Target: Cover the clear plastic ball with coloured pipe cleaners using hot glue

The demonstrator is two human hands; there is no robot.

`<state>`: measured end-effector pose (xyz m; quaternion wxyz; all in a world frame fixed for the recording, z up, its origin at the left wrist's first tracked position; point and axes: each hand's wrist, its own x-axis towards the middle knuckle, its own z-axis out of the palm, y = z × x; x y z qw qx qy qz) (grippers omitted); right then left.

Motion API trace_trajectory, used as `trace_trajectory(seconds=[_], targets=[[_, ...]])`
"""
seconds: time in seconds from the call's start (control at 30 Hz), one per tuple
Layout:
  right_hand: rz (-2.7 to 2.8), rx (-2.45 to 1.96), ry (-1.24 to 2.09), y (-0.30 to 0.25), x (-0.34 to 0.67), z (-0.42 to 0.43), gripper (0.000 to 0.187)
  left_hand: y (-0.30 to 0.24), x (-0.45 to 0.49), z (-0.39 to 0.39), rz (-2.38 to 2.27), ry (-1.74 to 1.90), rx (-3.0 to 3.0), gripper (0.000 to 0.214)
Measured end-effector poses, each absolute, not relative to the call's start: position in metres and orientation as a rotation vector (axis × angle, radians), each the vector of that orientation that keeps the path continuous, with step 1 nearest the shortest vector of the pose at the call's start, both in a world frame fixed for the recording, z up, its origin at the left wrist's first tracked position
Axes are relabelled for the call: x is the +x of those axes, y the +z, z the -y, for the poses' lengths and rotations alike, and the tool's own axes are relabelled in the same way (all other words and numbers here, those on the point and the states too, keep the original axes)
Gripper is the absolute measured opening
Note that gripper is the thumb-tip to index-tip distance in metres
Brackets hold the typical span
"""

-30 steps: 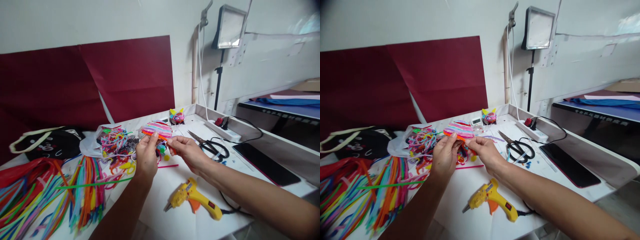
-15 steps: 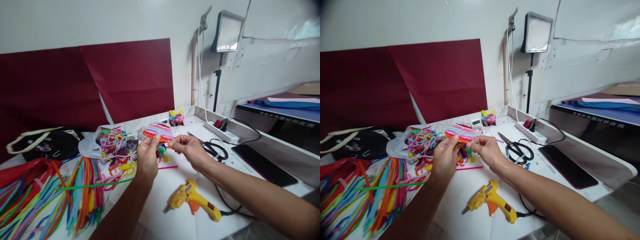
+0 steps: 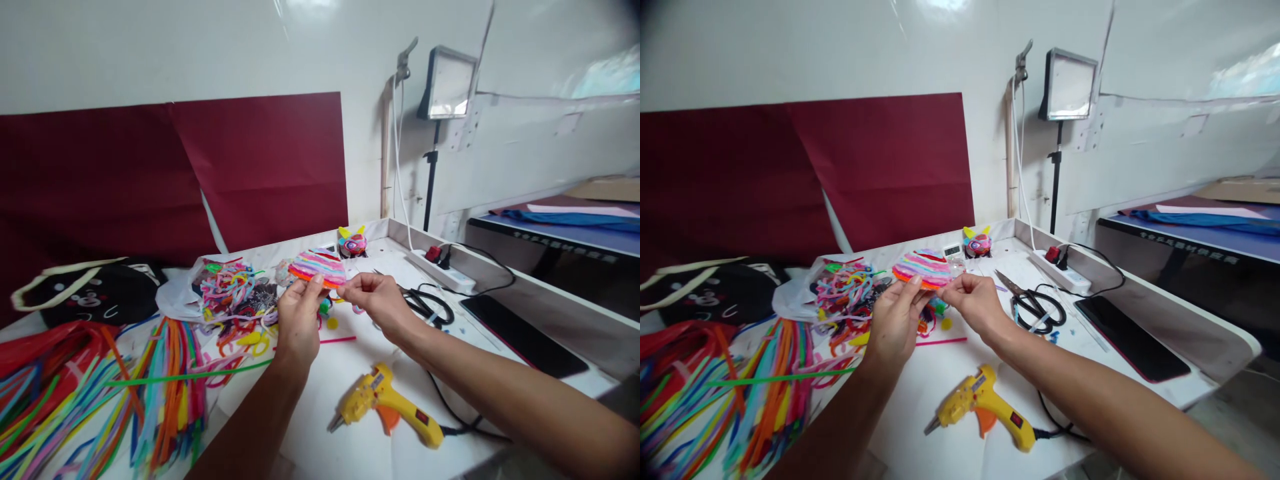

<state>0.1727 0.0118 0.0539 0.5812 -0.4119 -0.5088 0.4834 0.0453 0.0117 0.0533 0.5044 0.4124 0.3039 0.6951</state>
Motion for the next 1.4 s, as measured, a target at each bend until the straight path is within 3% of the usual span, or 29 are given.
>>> trace_trajectory(seconds=[0.67, 0.87, 1.0, 1.27, 1.4], targets=[[1.198, -1.009, 1.137, 0.056, 0.169, -0.015, 0.027, 0.054, 0.048, -0.009, -0.717, 1.650, 0.935, 0.024], [1.254, -0.988, 1.149, 0.056, 0.172, -0.012, 0.036, 0.051, 0.047, -0.012, -0.690, 1.661, 0.905, 0.026], [1.419, -0.962, 1.106, 0.050, 0.184, -0.011, 0.036, 0.052, 0.045, -0.013, -0.673, 1.652, 0.884, 0.028], [2.001, -1.238, 0.694, 0.035, 0.233, 0.022, 0.019, 0.060, 0.032, -0.022, -0.645, 1.693, 0.773, 0.031], [2.326, -1.417, 0.676, 0.026, 0.248, 0.051, 0.024, 0.060, 0.029, -0.025, -0.639, 1.697, 0.740, 0.031]])
